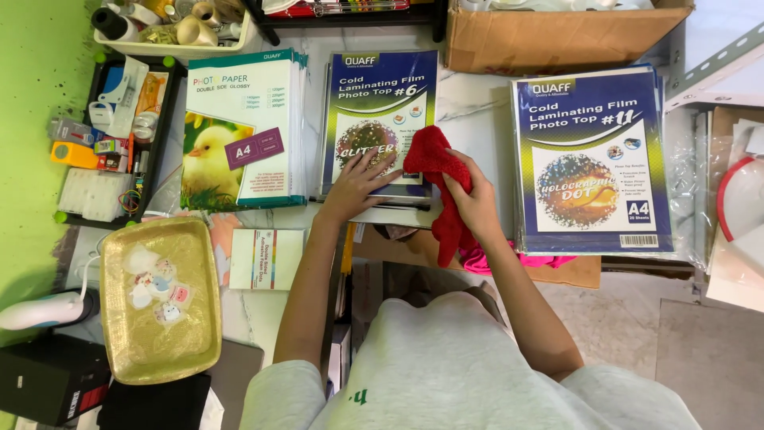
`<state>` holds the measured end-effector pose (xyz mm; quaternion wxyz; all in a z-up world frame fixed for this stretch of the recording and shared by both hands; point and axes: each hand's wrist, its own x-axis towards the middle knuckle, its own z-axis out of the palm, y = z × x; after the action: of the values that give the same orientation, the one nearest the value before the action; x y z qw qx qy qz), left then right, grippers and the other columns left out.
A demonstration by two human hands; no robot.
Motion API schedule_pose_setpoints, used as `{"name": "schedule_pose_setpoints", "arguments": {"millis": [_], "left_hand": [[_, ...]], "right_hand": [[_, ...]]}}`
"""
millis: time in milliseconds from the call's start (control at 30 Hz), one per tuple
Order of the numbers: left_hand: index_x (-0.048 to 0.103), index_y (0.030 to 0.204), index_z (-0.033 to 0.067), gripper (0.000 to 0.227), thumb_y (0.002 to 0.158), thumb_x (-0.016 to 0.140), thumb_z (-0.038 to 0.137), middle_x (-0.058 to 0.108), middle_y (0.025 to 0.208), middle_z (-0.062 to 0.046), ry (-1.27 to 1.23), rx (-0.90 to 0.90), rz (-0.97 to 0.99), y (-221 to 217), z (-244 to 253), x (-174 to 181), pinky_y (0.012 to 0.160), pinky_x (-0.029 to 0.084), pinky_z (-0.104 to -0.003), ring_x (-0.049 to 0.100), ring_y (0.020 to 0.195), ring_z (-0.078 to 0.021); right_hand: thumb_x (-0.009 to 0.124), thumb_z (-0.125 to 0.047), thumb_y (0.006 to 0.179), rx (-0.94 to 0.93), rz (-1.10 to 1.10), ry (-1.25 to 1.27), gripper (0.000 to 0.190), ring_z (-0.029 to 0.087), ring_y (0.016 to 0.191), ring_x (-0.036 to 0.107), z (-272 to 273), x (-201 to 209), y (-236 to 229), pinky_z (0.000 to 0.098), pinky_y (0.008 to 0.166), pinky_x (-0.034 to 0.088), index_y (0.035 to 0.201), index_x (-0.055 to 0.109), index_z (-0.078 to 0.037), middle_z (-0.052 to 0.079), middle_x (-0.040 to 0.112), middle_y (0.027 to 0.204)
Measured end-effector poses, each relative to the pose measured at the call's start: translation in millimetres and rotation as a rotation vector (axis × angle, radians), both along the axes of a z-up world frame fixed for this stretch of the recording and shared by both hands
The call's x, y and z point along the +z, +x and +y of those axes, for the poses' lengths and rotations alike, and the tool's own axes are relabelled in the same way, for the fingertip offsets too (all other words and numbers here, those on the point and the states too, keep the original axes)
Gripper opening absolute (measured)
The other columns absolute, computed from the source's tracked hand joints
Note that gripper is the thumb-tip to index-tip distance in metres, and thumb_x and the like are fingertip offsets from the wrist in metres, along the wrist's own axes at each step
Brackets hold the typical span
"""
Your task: The person wipes the surfaces of various stationery packages, including photo paper, laminating films, and sticker sheets, using a red cloth. They handle each item individually, wiping the front and back before placing them on a cluttered table.
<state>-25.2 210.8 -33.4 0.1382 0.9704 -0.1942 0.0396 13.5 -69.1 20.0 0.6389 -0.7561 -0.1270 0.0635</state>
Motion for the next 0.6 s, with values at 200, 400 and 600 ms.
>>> {"name": "schedule_pose_setpoints", "arguments": {"millis": [200,400,600], "left_hand": [[0.046,0.154,0.0358,0.073,0.088,0.064,0.063,0.030,0.167,0.002,0.035,0.016,-0.025,-0.8,-8.2,-0.3,0.125,0.013,-0.053,0.023,0.155,-0.0295],[0.059,0.146,0.0220,0.044,0.105,0.066,0.037,0.057,0.156,-0.003,-0.248,0.001,-0.037,9.8,-69.4,7.7,0.125,0.037,-0.047,0.053,0.145,-0.0248],[0.055,0.145,0.0093,0.045,0.103,0.065,0.023,0.065,0.139,-0.012,-0.822,0.060,0.221,38.2,-179.5,46.1,0.089,0.058,-0.039,0.071,0.118,-0.0256]], "right_hand": [[0.065,-0.011,0.099,-0.019,0.052,-0.032,0.042,0.011,0.082,0.068,-13.9,25.2,-6.3,0.0291,0.075,0.056,0.141,0.060,-0.010,0.009,0.074,0.097],[0.069,0.001,0.096,-0.075,-0.353,-0.054,0.049,0.025,0.113,0.070,-60.8,75.9,-5.2,0.0369,0.096,0.055,0.143,0.059,-0.006,0.017,0.069,0.128],[0.072,0.009,0.078,-0.298,-0.662,-0.398,0.070,0.041,0.134,0.054,-123.9,149.5,-15.3,0.0478,0.116,0.045,0.146,0.060,-0.007,0.019,0.058,0.146]]}}
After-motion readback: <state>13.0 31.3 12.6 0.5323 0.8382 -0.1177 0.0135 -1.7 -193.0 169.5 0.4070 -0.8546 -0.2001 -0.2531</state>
